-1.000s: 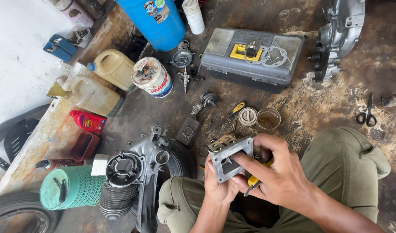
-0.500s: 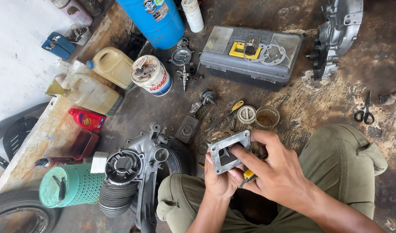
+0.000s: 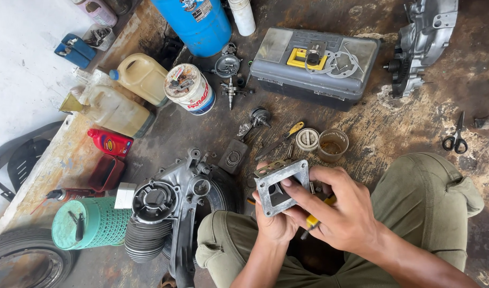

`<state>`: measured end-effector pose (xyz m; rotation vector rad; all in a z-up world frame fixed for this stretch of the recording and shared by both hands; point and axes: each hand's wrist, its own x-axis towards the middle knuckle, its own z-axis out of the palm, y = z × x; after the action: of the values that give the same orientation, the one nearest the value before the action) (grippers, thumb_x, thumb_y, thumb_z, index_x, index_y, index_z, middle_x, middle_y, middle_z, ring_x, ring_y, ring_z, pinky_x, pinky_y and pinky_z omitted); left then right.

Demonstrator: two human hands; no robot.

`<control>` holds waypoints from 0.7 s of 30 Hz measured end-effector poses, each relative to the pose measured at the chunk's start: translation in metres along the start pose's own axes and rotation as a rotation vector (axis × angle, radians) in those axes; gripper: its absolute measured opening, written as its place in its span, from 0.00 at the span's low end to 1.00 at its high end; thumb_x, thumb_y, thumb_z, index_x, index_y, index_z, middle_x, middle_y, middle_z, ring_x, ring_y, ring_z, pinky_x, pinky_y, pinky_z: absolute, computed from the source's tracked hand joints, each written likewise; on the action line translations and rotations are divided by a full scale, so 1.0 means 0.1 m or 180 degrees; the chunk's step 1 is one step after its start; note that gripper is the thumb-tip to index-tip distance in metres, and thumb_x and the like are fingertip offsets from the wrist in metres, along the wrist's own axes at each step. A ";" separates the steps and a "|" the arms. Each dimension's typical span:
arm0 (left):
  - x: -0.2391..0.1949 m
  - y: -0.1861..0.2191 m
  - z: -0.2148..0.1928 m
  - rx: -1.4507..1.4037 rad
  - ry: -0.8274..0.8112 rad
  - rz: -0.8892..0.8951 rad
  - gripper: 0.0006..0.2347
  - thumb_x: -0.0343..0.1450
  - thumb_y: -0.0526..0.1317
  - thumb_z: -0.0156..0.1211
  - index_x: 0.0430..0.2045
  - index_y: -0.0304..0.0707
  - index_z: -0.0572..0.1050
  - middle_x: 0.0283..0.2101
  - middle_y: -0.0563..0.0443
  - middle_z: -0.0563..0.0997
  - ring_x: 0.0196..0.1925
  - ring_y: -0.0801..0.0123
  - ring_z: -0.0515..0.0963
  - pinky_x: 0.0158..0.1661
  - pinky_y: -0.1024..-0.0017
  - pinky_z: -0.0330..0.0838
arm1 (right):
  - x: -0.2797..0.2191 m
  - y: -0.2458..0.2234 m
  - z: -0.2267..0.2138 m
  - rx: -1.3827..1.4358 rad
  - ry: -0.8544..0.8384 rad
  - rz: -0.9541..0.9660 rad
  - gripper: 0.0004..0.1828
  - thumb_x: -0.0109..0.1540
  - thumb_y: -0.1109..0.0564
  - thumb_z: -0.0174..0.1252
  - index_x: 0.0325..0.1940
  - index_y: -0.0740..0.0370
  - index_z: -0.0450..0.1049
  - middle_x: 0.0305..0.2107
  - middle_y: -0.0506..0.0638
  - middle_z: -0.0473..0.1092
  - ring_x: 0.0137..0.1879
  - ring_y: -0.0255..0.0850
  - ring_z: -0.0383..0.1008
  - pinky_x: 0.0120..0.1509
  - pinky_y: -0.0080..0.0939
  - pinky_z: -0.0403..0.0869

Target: Cleaning the gasket surface of a motorcycle engine component using a screwdriver and a utility knife

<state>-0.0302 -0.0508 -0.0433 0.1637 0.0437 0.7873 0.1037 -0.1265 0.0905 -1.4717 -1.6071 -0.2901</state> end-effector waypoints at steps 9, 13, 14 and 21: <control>0.19 0.10 0.14 0.0166 -0.0156 0.0118 0.28 0.72 0.56 0.57 0.65 0.51 0.59 0.50 0.46 0.78 0.39 0.64 0.82 0.30 0.75 0.82 | -0.17 0.04 0.07 0.0874 0.0402 0.0425 0.57 0.48 0.52 0.80 0.72 0.69 0.55 0.37 0.51 0.76 0.34 0.34 0.72 0.39 0.31 0.73; 0.21 0.09 0.22 0.0216 -0.0169 0.0123 0.28 0.71 0.56 0.57 0.65 0.52 0.58 0.50 0.46 0.78 0.41 0.65 0.82 0.32 0.75 0.82 | -0.14 0.00 0.05 0.0987 0.0440 0.0525 0.52 0.45 0.53 0.81 0.66 0.72 0.61 0.39 0.53 0.77 0.36 0.34 0.75 0.38 0.30 0.75; 0.21 0.08 0.24 0.0239 -0.0159 0.0128 0.29 0.71 0.57 0.57 0.65 0.52 0.58 0.51 0.47 0.77 0.42 0.65 0.82 0.33 0.76 0.81 | -0.14 0.01 0.05 0.1013 0.0412 0.0571 0.52 0.45 0.53 0.81 0.67 0.70 0.61 0.39 0.51 0.76 0.35 0.33 0.73 0.38 0.29 0.74; 0.09 -0.02 0.31 0.0332 -0.0088 0.0099 0.30 0.70 0.58 0.57 0.67 0.54 0.56 0.51 0.48 0.77 0.46 0.67 0.81 0.37 0.77 0.80 | -0.20 0.12 0.12 0.1022 0.0286 0.0696 0.50 0.45 0.51 0.81 0.64 0.66 0.63 0.38 0.50 0.73 0.35 0.34 0.71 0.39 0.31 0.74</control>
<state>-0.0194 -0.0501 -0.0128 0.2745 0.0562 0.8142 0.1067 -0.1281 0.0644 -1.3489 -1.3357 0.0264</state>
